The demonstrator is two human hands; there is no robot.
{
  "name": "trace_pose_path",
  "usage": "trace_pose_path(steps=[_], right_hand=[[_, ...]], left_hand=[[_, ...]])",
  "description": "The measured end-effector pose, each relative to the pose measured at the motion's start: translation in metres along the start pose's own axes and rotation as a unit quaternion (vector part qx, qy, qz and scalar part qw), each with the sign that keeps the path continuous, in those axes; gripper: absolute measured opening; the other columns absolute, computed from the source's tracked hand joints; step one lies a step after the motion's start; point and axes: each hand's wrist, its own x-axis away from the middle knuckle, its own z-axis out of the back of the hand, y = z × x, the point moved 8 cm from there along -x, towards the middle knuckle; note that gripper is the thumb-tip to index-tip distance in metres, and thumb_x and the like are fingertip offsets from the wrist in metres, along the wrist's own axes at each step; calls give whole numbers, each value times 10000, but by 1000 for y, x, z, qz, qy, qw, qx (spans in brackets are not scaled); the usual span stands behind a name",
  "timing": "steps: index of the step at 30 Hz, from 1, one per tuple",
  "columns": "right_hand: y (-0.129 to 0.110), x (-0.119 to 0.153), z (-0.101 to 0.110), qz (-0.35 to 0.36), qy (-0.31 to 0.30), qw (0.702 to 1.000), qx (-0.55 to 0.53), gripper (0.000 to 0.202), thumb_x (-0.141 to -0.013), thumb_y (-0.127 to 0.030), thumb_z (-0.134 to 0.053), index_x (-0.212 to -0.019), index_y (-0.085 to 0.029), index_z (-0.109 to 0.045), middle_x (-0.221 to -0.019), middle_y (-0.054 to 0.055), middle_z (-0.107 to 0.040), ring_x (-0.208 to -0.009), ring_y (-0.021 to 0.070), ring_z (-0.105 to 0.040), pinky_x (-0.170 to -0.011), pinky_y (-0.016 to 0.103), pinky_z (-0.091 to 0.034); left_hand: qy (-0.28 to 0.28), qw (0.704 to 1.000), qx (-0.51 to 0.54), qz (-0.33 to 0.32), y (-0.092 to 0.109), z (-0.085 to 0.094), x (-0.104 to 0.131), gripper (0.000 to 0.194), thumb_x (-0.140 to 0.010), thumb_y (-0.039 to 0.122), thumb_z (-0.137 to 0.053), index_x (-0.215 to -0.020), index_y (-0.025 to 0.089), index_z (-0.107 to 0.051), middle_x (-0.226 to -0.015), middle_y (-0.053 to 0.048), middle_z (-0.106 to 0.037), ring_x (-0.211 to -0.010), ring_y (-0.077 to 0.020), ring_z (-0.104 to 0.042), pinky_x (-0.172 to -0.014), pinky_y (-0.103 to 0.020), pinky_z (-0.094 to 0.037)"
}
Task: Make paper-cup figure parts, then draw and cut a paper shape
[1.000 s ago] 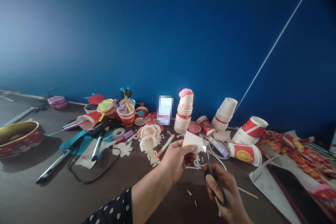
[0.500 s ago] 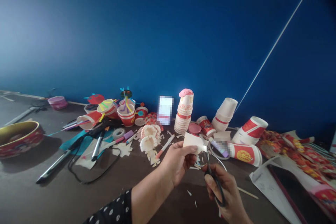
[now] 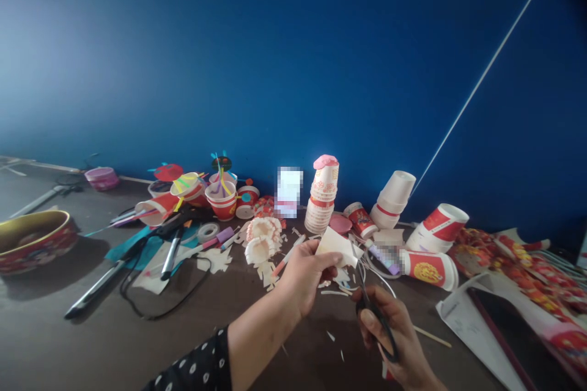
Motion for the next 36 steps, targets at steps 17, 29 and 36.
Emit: trace_pose_path(steps=[17,29,36], right_hand=[[-2,2,3,-17,53,998,29,361,-656,-480,-647,-789,-159,-549,-441,-76,-429,-352,48,-372,-342,156,-308],[-5,3,3,-22,74,995,59,351,-651,-475,-653,-787,-163,-569,-447,-62,-454,-358,66,-396,-344,175,-324],[-6,3,1,-32,64,995,76,364,-655,-483,-646,-799,-158,-566,-450,-74,-425,-354,49,-367,-339,161,-311]], left_hand=[[-20,999,25,9,-11,-2,1,164,-554,148,-679,-668,101,-570,-552,-11,-559,-418,-44,-425,-437,-181,-322],[-5,999,37,26,-8,-3,2,189,-532,146,-687,-673,96,-570,-551,-19,-569,-391,-33,-408,-426,-174,-303],[-2,1000,12,22,-3,-1,0,181,-515,137,-667,-662,87,-574,-549,-24,-567,-379,-22,-375,-405,-171,-249]])
